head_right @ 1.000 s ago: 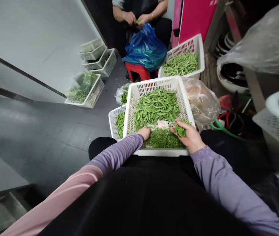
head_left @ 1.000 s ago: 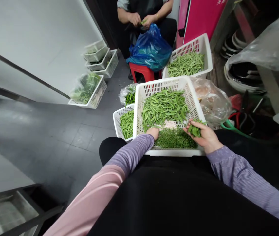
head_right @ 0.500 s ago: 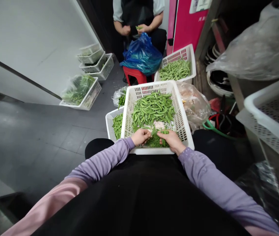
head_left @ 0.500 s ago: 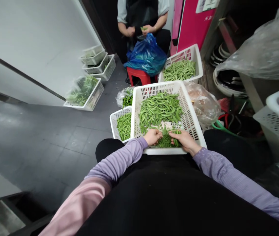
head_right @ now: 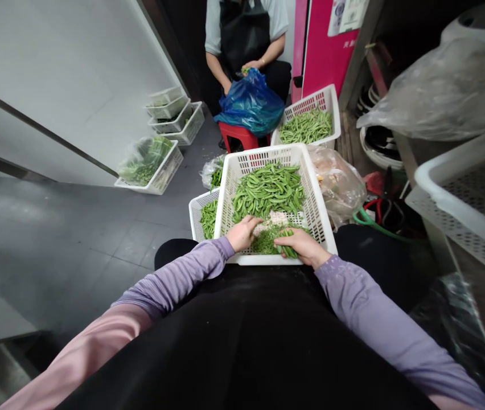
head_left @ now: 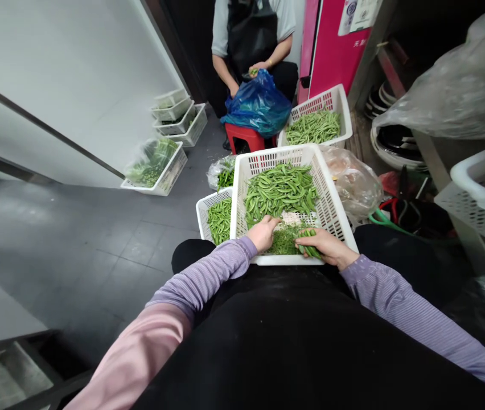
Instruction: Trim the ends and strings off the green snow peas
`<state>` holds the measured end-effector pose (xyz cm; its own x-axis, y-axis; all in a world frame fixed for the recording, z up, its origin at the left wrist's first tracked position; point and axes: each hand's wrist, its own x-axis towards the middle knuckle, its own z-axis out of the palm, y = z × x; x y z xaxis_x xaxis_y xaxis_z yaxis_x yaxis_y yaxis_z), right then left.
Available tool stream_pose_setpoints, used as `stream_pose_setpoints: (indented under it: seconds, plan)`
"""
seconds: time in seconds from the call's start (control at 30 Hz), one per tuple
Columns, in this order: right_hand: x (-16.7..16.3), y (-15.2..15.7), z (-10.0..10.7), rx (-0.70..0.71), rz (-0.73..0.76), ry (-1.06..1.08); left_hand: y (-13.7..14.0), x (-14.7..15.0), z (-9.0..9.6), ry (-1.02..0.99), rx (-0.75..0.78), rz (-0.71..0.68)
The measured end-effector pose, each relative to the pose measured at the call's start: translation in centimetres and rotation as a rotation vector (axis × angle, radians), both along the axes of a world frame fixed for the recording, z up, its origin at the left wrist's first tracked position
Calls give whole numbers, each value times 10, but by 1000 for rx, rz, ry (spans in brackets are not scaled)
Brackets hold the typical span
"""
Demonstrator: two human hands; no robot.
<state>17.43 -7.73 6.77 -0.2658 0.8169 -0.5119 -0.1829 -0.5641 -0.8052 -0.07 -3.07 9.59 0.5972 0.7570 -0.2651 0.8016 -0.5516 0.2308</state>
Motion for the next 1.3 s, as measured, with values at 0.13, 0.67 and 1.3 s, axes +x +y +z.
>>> stream_pose_setpoints:
  seconds: [0.13, 0.67, 1.3]
  plan:
    - [2, 0, 1, -65, 59, 77, -10, 5, 4, 37, 13, -225]
    - [4, 24, 2, 542, 264, -572, 23, 7, -11, -309, -603, -1]
    - [0, 40, -25, 14, -267, -185, 55, 12, -70, 42, -275, 300]
